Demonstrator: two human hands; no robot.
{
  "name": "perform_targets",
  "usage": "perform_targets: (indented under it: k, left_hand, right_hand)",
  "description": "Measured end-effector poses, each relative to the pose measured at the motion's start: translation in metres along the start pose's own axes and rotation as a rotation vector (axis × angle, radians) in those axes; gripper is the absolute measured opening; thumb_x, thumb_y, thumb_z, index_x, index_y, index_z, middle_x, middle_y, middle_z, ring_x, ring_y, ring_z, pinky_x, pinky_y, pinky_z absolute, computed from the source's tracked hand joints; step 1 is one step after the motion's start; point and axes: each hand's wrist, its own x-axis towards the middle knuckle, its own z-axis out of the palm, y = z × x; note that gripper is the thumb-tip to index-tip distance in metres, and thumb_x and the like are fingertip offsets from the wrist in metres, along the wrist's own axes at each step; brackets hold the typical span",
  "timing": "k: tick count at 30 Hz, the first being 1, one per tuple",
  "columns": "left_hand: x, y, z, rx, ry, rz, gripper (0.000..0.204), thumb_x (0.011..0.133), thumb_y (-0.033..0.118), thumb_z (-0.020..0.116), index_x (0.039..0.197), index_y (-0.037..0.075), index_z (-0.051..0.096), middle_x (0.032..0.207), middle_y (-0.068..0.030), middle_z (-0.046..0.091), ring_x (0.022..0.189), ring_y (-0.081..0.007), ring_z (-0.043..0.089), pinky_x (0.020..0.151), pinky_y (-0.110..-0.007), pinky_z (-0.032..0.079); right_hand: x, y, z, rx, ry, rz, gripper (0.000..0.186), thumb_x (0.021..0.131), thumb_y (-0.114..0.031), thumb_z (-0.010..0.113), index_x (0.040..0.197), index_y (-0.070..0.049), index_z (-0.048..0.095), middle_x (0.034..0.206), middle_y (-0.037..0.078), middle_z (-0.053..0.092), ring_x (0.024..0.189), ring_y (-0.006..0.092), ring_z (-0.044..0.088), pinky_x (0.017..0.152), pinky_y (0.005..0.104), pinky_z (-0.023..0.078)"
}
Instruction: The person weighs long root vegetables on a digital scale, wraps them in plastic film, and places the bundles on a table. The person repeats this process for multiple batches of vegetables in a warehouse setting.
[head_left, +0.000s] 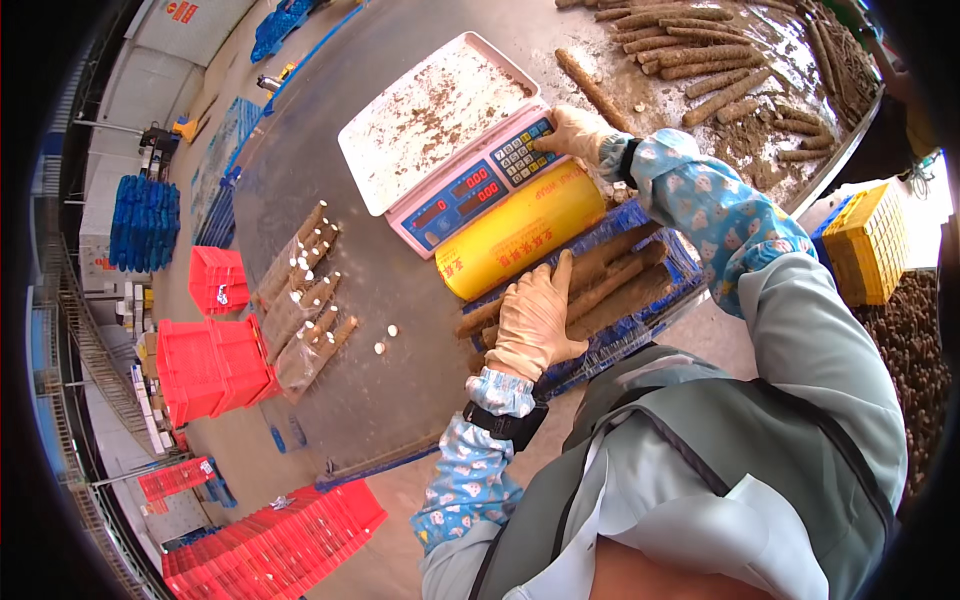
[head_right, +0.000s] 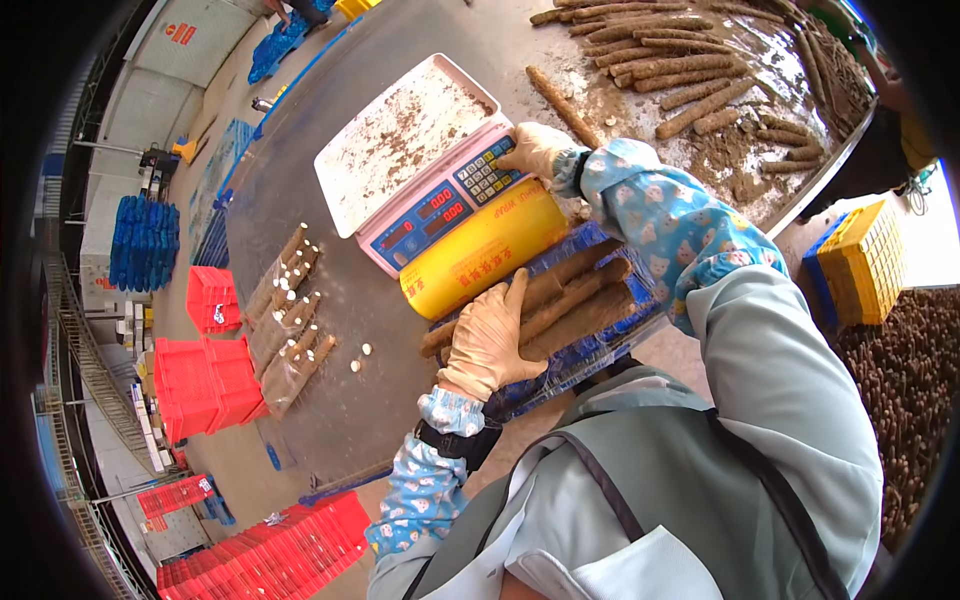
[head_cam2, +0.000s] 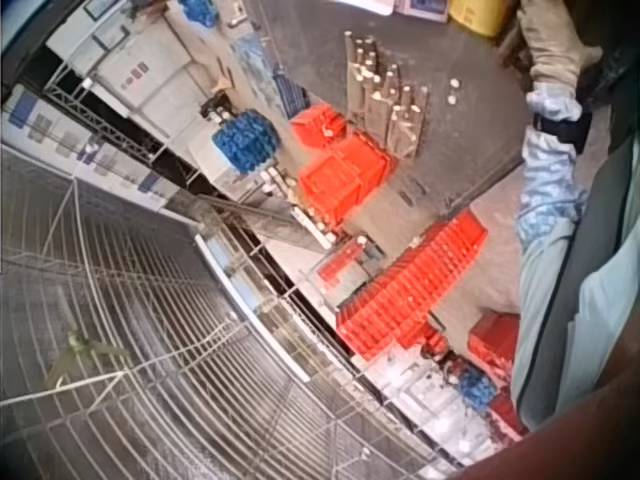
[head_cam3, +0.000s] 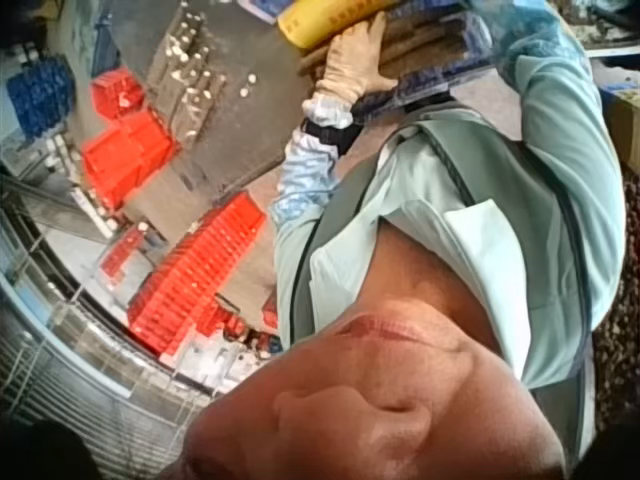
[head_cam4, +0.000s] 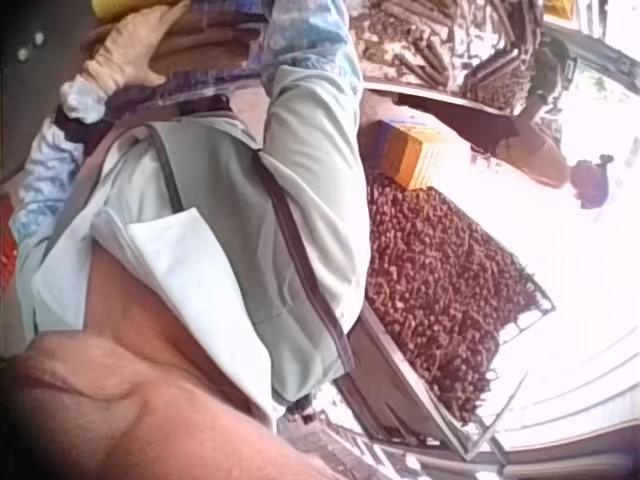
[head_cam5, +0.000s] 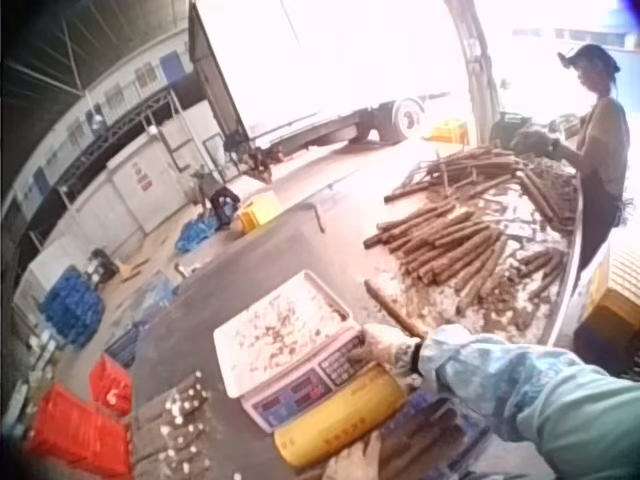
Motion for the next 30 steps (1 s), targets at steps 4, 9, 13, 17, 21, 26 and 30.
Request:
perform_targets:
  k: [4, 9, 13, 17, 21, 26, 30]
  left_hand:
    - [0.001, -0.001, 0.009, 0.041, 0.071, 0.016, 0.134, 0.058, 0.056, 0.091, 0.159, -0.003, 0.025, 0.135, -0.0215, 0.053, 0.124, -0.0355, 0.057, 0.106, -0.042, 0.047]
    - [0.001, -0.005, 0.018, 0.067, 0.122, 0.025, 0.134, 0.059, 0.059, 0.089, 0.159, -0.002, 0.025, 0.134, -0.0202, 0.054, 0.122, -0.0349, 0.057, 0.105, -0.042, 0.046]
    - [0.002, -0.001, 0.012, 0.138, 0.093, 0.020, 0.133, 0.060, 0.062, 0.087, 0.159, -0.002, 0.027, 0.134, -0.0204, 0.055, 0.120, -0.0340, 0.058, 0.104, -0.042, 0.047]
    - [-0.001, -0.001, 0.013, 0.180, 0.093, 0.016, 0.134, 0.059, 0.066, 0.086, 0.159, -0.002, 0.028, 0.130, -0.0187, 0.056, 0.113, -0.0314, 0.060, 0.099, -0.039, 0.049]
    - [-0.003, 0.002, 0.009, 0.227, 0.091, 0.001, 0.134, 0.059, 0.068, 0.085, 0.159, -0.001, 0.029, 0.128, -0.0170, 0.058, 0.111, -0.0290, 0.060, 0.097, -0.038, 0.049]
    - [-0.003, 0.000, 0.007, 0.201, 0.070, 0.001, 0.132, 0.060, 0.068, 0.084, 0.159, 0.000, 0.031, 0.128, -0.0169, 0.058, 0.110, -0.0288, 0.060, 0.097, -0.037, 0.049]
    - [-0.004, -0.001, 0.006, 0.109, 0.099, -0.002, 0.129, 0.060, 0.062, 0.088, 0.158, 0.000, 0.032, 0.131, -0.0185, 0.058, 0.114, -0.0318, 0.061, 0.100, -0.040, 0.049]
  right_hand:
    - [-0.006, 0.021, -0.013, -0.241, 0.315, 0.043, 0.066, 0.083, -0.049, 0.081, 0.123, 0.002, 0.067, 0.114, 0.024, 0.072, 0.105, 0.0339, 0.071, 0.089, 0.0408, 0.057]
    - [-0.024, 0.062, -0.028, -0.427, 0.387, 0.122, 0.051, 0.083, -0.036, 0.079, 0.117, -0.001, 0.067, 0.107, 0.024, 0.074, 0.103, 0.0378, 0.072, 0.090, 0.0463, 0.057]
    - [-0.014, 0.109, -0.041, -0.433, 0.211, 0.231, 0.060, 0.082, -0.042, 0.080, 0.117, 0.003, 0.063, 0.106, 0.027, 0.073, 0.105, 0.0405, 0.071, 0.091, 0.0468, 0.055]
    - [-0.010, 0.129, -0.045, -0.469, 0.131, 0.060, 0.051, 0.084, -0.037, 0.076, 0.118, 0.000, 0.063, 0.104, 0.028, 0.072, 0.099, 0.0405, 0.071, 0.088, 0.0462, 0.056]
    - [0.000, 0.118, -0.058, -0.113, 0.411, -0.099, 0.043, 0.087, -0.032, 0.071, 0.118, -0.003, 0.064, 0.099, 0.025, 0.072, 0.093, 0.0394, 0.072, 0.083, 0.0454, 0.056]
    - [-0.006, 0.015, -0.059, -0.067, 0.513, -0.292, 0.042, 0.094, -0.030, 0.066, 0.126, -0.003, 0.059, 0.101, 0.022, 0.074, 0.086, 0.0349, 0.073, 0.081, 0.0434, 0.058]
    - [0.013, -0.063, -0.036, -0.081, 0.310, -0.276, 0.033, 0.097, -0.028, 0.065, 0.119, -0.004, 0.061, 0.096, 0.016, 0.074, 0.080, 0.0287, 0.073, 0.076, 0.0413, 0.061]
